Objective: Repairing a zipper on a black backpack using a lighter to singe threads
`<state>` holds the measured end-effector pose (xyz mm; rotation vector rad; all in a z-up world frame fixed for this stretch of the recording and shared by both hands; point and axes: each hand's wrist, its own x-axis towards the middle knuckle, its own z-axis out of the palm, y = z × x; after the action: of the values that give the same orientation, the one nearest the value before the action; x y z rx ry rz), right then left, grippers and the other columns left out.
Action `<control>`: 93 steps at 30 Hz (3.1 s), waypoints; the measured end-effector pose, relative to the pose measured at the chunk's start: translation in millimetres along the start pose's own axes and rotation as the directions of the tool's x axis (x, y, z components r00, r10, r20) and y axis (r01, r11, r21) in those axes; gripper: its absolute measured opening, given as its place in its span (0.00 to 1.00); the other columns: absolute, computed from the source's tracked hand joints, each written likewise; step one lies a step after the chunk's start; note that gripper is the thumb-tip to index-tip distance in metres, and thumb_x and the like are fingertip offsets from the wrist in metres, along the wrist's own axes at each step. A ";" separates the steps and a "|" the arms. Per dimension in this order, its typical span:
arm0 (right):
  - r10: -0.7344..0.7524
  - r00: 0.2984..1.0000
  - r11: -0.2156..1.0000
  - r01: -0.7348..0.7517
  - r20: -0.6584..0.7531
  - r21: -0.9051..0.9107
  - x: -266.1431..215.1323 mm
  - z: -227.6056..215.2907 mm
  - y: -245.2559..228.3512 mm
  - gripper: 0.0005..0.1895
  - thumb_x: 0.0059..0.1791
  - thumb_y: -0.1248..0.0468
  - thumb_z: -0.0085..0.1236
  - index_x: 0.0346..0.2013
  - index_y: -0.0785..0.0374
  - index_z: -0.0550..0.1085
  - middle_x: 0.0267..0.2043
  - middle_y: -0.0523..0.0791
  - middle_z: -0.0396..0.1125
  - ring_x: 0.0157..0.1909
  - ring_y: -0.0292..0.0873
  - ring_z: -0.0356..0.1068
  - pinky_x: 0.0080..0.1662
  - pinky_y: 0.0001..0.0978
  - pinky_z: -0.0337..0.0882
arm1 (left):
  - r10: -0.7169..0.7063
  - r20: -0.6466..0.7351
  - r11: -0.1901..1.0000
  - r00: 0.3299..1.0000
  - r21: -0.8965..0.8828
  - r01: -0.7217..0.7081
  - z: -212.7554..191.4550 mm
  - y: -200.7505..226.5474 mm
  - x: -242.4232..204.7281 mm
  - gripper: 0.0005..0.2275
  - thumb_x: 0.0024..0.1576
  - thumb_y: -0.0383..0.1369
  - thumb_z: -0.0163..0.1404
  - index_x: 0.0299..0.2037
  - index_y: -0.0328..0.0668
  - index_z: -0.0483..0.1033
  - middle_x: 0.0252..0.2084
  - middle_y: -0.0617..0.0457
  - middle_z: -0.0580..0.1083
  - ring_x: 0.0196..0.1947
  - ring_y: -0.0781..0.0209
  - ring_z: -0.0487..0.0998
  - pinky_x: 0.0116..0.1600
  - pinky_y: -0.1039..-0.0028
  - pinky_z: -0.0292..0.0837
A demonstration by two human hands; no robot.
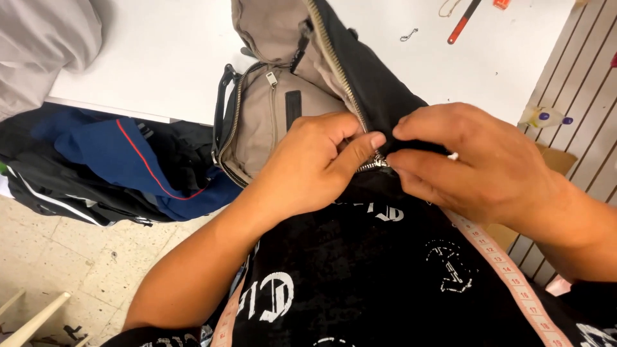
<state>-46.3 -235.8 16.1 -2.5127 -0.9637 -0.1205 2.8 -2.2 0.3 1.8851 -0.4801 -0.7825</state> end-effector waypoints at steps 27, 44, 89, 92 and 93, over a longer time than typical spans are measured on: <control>-0.050 0.999 0.976 0.046 0.014 0.214 5.0 7.7 -4.7 0.08 0.52 0.67 0.62 0.43 0.69 0.77 0.42 0.49 0.71 0.48 0.51 0.72 0.55 0.43 0.76 | -0.001 -0.051 0.996 0.999 -0.086 -0.004 8.8 -1.9 -5.2 0.08 0.60 0.34 0.51 0.29 0.46 0.74 0.22 0.61 0.73 0.20 0.69 0.70 0.27 0.75 0.65; 0.139 0.990 0.972 -0.143 0.037 0.187 1.5 11.6 -18.6 0.05 0.50 0.66 0.61 0.38 0.65 0.76 0.39 0.45 0.69 0.56 0.51 0.72 0.66 0.54 0.68 | -0.016 -0.135 0.996 0.991 -0.095 0.003 16.0 -5.4 -12.2 0.08 0.60 0.35 0.52 0.31 0.44 0.78 0.28 0.59 0.73 0.28 0.66 0.73 0.32 0.75 0.65; 0.128 0.964 0.947 -0.189 0.234 0.261 25.0 -2.5 24.9 0.06 0.54 0.63 0.58 0.44 0.47 0.78 0.31 0.35 0.67 0.20 0.42 0.60 0.21 0.34 0.59 | 0.053 0.092 0.956 0.994 -0.292 -0.024 -3.6 -1.6 2.9 0.14 0.58 0.23 0.56 0.44 0.47 0.62 0.38 0.57 0.80 0.40 0.69 0.81 0.50 0.79 0.73; 0.129 0.973 0.959 -0.172 0.192 0.227 23.9 -1.8 24.4 0.10 0.53 0.63 0.62 0.48 0.47 0.78 0.40 0.34 0.69 0.26 0.38 0.67 0.21 0.33 0.63 | 0.079 0.082 0.956 0.994 -0.290 -0.052 -5.2 2.3 1.4 0.13 0.58 0.25 0.56 0.45 0.46 0.62 0.39 0.55 0.81 0.38 0.69 0.81 0.45 0.80 0.73; 0.129 0.974 0.959 -0.170 0.188 0.225 23.3 -3.6 20.8 0.10 0.53 0.63 0.62 0.48 0.47 0.78 0.40 0.34 0.69 0.26 0.38 0.67 0.21 0.33 0.63 | 0.082 0.081 0.956 0.993 -0.287 -0.055 -1.3 2.3 0.6 0.13 0.58 0.25 0.56 0.45 0.46 0.62 0.39 0.55 0.81 0.38 0.69 0.81 0.45 0.80 0.73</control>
<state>-14.9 -236.7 17.0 -2.3874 -0.7939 0.2495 4.2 -2.7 2.6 1.5631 -0.4614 -0.8476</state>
